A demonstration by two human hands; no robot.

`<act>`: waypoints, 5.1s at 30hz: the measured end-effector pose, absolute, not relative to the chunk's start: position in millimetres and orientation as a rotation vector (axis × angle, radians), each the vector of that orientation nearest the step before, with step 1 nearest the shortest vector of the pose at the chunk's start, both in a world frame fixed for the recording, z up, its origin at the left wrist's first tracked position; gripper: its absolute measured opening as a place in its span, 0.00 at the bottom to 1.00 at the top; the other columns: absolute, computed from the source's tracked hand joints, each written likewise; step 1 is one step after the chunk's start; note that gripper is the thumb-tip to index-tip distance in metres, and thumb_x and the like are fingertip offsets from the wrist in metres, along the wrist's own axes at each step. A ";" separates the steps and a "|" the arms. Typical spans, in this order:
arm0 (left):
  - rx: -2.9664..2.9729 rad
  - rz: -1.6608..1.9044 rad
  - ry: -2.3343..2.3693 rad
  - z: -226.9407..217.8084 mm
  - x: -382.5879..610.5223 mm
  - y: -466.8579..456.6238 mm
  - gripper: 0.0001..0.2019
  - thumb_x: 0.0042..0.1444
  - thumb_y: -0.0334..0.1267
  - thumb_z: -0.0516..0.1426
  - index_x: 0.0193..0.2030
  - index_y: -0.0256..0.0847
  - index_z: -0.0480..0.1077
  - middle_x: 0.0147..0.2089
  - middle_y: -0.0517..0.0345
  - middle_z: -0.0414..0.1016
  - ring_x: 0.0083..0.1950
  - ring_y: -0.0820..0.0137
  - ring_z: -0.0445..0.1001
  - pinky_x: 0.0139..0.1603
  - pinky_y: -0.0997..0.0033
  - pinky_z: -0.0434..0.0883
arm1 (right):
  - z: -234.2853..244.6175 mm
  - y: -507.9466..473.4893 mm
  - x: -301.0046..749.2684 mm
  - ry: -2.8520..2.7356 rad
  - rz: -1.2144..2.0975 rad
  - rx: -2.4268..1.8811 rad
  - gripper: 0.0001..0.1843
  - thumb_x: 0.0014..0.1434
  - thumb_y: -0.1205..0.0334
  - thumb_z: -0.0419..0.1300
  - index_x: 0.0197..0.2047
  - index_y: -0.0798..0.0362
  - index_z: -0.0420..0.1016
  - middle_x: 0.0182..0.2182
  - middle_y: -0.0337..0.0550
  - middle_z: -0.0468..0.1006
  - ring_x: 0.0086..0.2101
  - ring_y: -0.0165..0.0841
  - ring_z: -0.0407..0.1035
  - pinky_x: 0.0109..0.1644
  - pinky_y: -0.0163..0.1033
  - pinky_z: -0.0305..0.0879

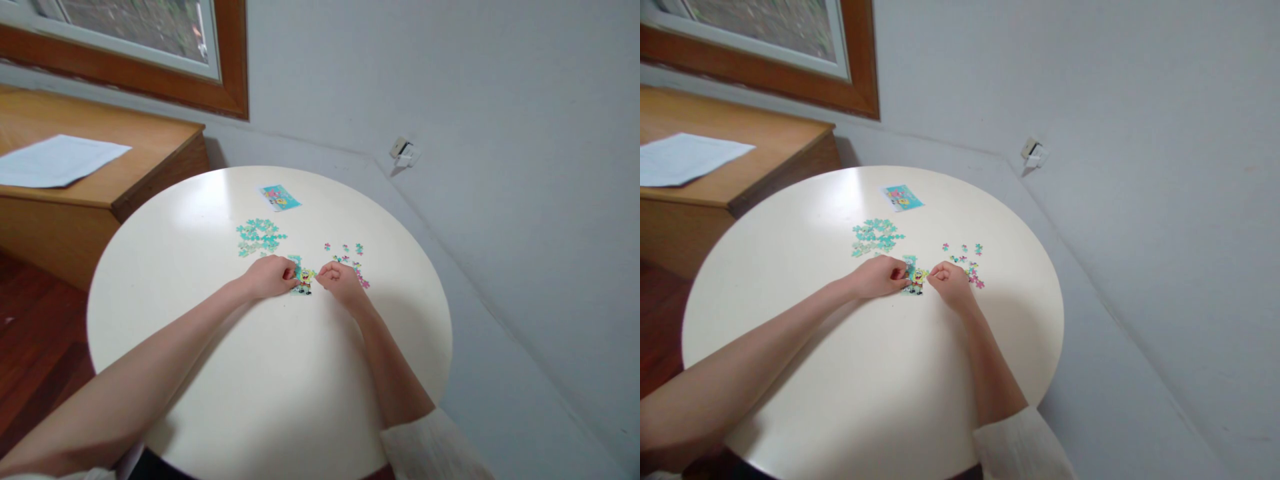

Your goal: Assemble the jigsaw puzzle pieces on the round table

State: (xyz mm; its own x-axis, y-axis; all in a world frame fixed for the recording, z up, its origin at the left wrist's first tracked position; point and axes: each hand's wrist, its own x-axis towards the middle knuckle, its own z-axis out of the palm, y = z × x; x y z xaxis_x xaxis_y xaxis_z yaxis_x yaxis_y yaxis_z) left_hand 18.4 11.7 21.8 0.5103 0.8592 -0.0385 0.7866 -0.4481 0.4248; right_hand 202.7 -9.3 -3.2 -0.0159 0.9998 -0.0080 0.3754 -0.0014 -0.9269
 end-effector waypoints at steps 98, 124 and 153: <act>2.421 0.270 1.349 11.6 15.5 17.8 0.13 0.52 0.43 0.49 0.20 0.41 0.57 0.20 0.60 0.63 0.23 0.72 0.61 0.24 0.73 0.50 | -16.7 6.1 254.9 -1.396 0.157 -1.942 0.13 0.48 0.66 0.48 0.30 0.54 0.73 0.24 0.41 0.75 0.28 0.33 0.68 0.37 0.35 0.62; 2.404 0.289 1.357 13.4 17.5 16.3 0.13 0.51 0.39 0.50 0.19 0.40 0.56 0.19 0.62 0.61 0.22 0.73 0.59 0.24 0.73 0.50 | -24.8 1.8 235.2 -1.731 0.019 -1.978 0.17 0.55 0.60 0.55 0.48 0.45 0.74 0.53 0.47 0.67 0.53 0.43 0.58 0.55 0.51 0.51; 2.408 0.269 1.362 14.9 17.1 15.8 0.13 0.51 0.41 0.50 0.19 0.40 0.58 0.19 0.61 0.62 0.22 0.73 0.60 0.24 0.73 0.51 | -22.7 4.7 234.5 -1.662 0.123 -1.926 0.05 0.53 0.63 0.58 0.33 0.48 0.75 0.44 0.41 0.72 0.48 0.37 0.62 0.53 0.46 0.50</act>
